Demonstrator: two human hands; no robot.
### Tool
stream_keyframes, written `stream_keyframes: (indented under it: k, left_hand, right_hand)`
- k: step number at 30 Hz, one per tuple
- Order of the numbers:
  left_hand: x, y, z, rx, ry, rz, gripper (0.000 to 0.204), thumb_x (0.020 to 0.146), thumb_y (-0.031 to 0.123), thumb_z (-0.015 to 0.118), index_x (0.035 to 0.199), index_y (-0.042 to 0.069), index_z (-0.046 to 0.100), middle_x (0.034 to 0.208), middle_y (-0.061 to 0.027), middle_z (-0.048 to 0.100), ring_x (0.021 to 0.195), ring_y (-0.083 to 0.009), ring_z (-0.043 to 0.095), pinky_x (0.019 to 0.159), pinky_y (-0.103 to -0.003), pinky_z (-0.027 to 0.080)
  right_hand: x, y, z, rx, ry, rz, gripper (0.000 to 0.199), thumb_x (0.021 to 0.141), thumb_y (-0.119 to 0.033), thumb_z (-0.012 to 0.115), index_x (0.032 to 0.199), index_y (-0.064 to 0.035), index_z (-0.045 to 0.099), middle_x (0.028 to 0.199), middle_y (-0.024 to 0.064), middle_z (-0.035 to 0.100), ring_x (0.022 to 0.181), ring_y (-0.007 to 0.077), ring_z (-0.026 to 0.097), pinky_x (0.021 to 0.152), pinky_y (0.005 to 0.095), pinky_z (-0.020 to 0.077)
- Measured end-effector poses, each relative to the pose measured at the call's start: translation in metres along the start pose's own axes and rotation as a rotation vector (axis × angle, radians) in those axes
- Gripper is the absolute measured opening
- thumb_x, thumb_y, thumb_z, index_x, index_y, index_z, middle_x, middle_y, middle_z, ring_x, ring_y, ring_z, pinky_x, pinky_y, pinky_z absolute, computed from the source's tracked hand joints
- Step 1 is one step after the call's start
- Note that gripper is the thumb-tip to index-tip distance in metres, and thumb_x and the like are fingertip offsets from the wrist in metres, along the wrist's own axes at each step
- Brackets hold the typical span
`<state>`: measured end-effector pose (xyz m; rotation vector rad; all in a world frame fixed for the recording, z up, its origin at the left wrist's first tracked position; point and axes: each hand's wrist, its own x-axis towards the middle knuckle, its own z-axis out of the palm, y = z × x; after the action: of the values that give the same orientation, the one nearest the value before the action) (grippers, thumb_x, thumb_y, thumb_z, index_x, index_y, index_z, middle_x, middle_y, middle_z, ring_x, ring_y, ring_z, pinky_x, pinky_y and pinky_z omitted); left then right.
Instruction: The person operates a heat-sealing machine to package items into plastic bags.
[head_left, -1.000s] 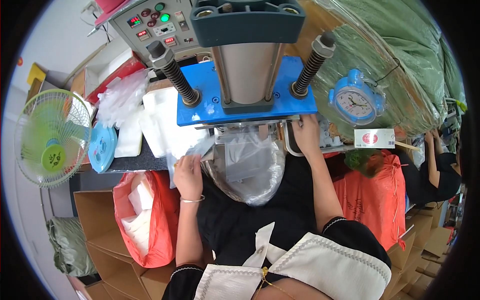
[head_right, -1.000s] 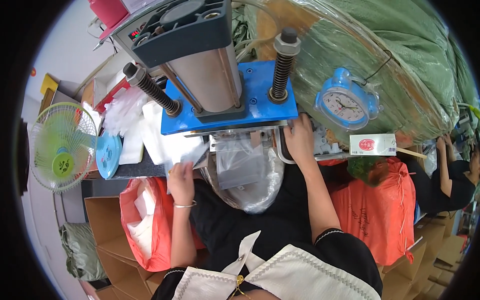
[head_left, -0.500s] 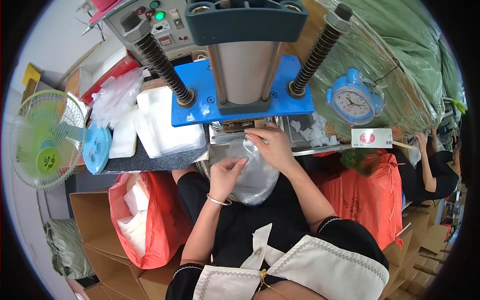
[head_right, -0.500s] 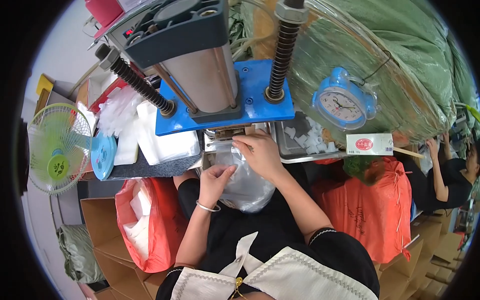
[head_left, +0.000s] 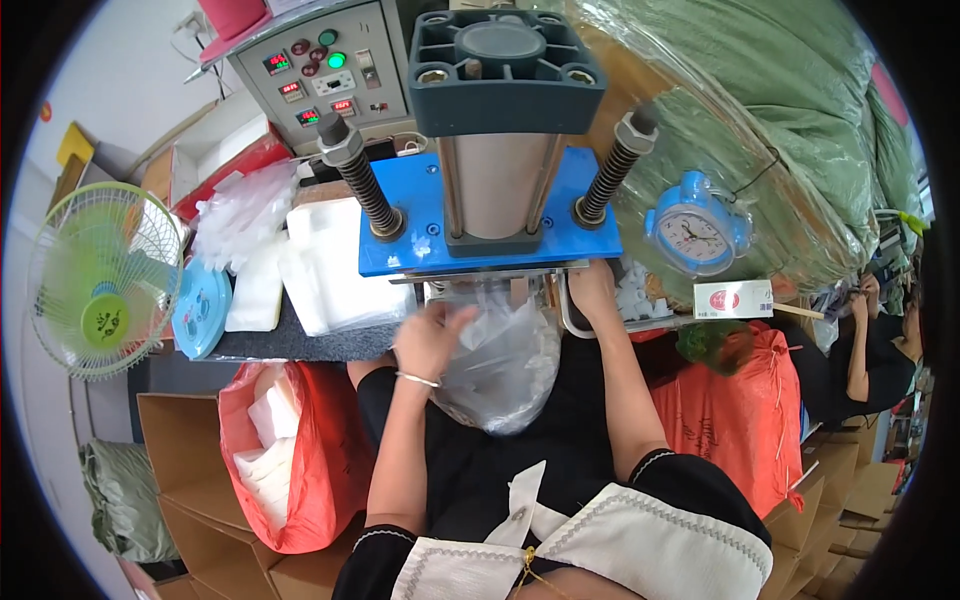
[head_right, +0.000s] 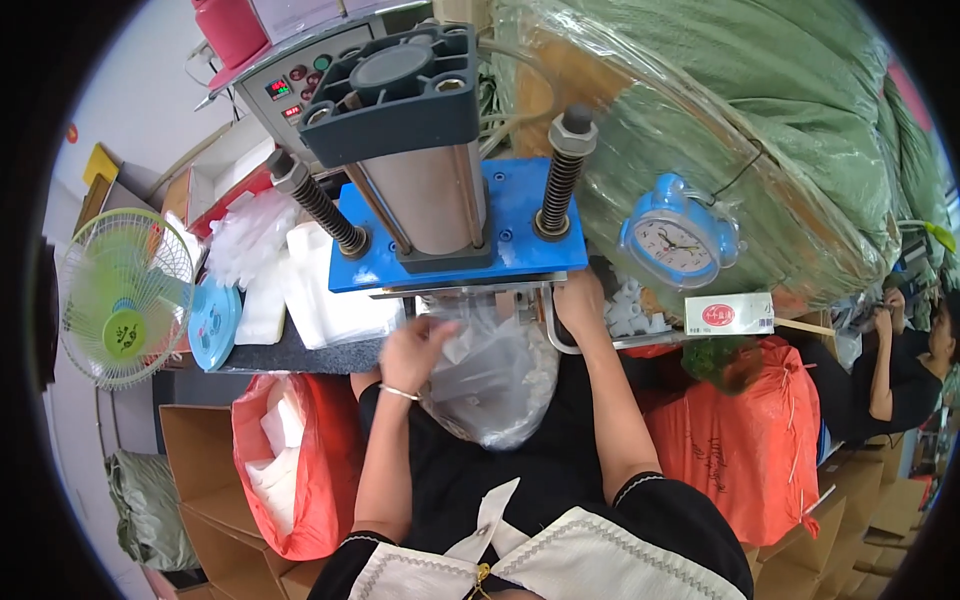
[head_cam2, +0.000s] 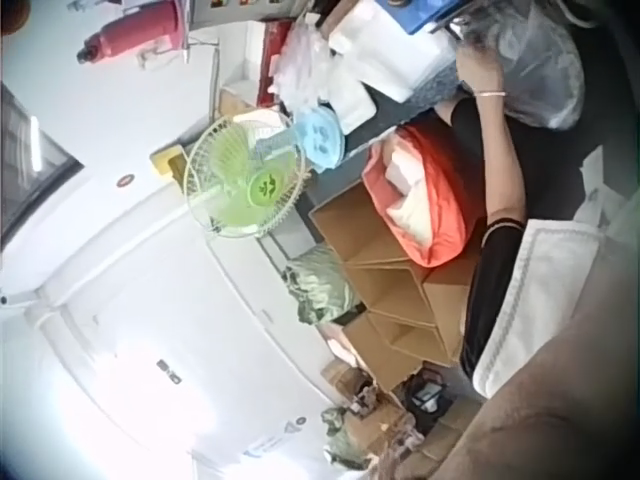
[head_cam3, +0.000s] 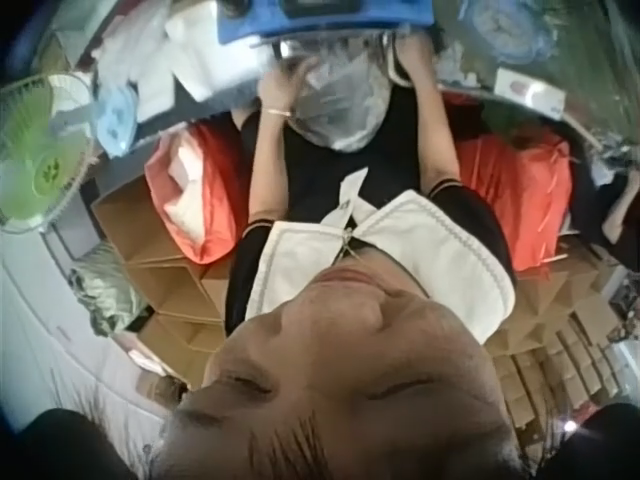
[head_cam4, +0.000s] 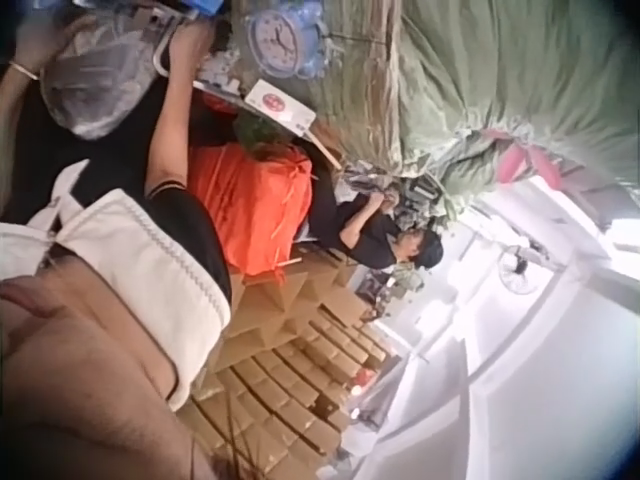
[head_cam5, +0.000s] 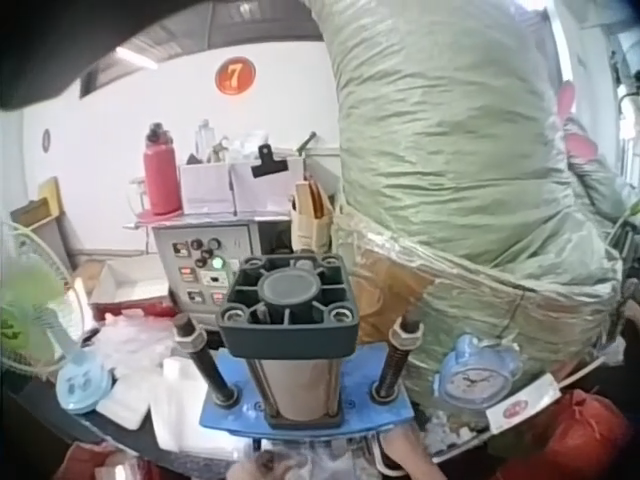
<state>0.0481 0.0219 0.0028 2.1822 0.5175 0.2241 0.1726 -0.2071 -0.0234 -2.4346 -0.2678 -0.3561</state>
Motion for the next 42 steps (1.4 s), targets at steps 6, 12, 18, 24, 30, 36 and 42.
stream_keyframes:
  k: [6, 12, 18, 24, 30, 36, 42]
  left_hand:
    - [-0.025, -0.052, -0.029, 0.664, 0.297, 0.31, 0.068, 0.076, 0.035, 0.07, 0.129, 0.001, 0.046, 0.136, -0.0181, 0.043, 0.127, -0.0359, 0.037, 0.106, -0.048, 0.026]
    - [-0.056, -0.023, -0.055, 0.269, 0.361, 0.264, 0.011, 0.083, 0.009, 0.063, 0.077, 0.002, 0.059, 0.071, -0.0126, 0.058, 0.068, -0.0342, 0.056, 0.061, -0.041, 0.043]
    - [-0.063, 0.02, -0.044, -0.291, -0.158, -0.011, 0.017, 0.083, 0.014, 0.068, 0.087, -0.002, 0.067, 0.078, -0.01, 0.066, 0.068, -0.0139, 0.062, 0.061, -0.026, 0.048]
    - [-0.064, 0.0, -0.001, -0.7, -0.27, -0.199, 0.024, 0.09, 0.019, 0.062, 0.095, -0.004, 0.066, 0.082, -0.0058, 0.066, 0.072, -0.0096, 0.06, 0.067, -0.024, 0.049]
    - [-0.059, -0.021, 0.02, -0.638, -0.216, -0.262, 0.024, 0.092, 0.019, 0.06, 0.093, -0.004, 0.066, 0.079, -0.0042, 0.064, 0.072, -0.0087, 0.058, 0.067, -0.023, 0.047]
    - [-0.06, -0.026, 0.031, -0.62, -0.192, -0.238, 0.021, 0.089, 0.017, 0.064, 0.091, -0.004, 0.066, 0.076, -0.0011, 0.063, 0.069, -0.0067, 0.056, 0.065, -0.02, 0.044]
    - [-0.062, -0.033, 0.034, -0.705, -0.19, -0.285, 0.017, 0.087, 0.016, 0.067, 0.091, 0.0, 0.067, 0.077, 0.0003, 0.064, 0.067, -0.0044, 0.053, 0.059, -0.019, 0.04]
  right_hand:
    - [0.0, 0.014, -0.003, 0.228, -0.1, 0.108, 0.023, 0.078, 0.0, 0.055, 0.101, 0.0024, 0.055, 0.097, 0.024, 0.06, 0.087, 0.0425, 0.058, 0.077, 0.0441, 0.0471]
    - [-0.045, -0.02, -0.022, 0.733, 0.0, 0.128, 0.022, 0.085, 0.002, 0.056, 0.106, 0.0, 0.052, 0.095, 0.0101, 0.059, 0.077, 0.019, 0.06, 0.07, 0.0299, 0.0495]
    - [-0.052, -0.102, -0.05, 0.917, -0.239, 0.079, 0.022, 0.088, -0.003, 0.058, 0.11, -0.0017, 0.057, 0.091, 0.0059, 0.061, 0.076, 0.0107, 0.057, 0.07, 0.0256, 0.0483]
    - [-0.037, -0.101, -0.039, 0.602, -0.364, -0.183, 0.02, 0.089, -0.008, 0.06, 0.108, -0.0041, 0.066, 0.091, 0.0032, 0.065, 0.078, 0.0089, 0.057, 0.069, 0.0235, 0.0462]
    - [-0.038, -0.1, -0.033, 0.675, -0.215, -0.095, 0.018, 0.088, -0.011, 0.06, 0.103, -0.005, 0.066, 0.085, 0.0087, 0.064, 0.077, 0.0181, 0.059, 0.067, 0.0288, 0.0477]
    - [-0.044, -0.09, -0.018, 0.441, -0.373, -0.151, 0.02, 0.085, -0.014, 0.062, 0.102, -0.0043, 0.068, 0.097, 0.0112, 0.066, 0.091, 0.0233, 0.06, 0.078, 0.0333, 0.0476]
    - [-0.037, -0.082, -0.015, 0.485, -0.32, -0.11, 0.023, 0.084, -0.019, 0.062, 0.103, -0.0074, 0.068, 0.091, 0.0125, 0.066, 0.085, 0.0301, 0.061, 0.077, 0.0386, 0.0468]
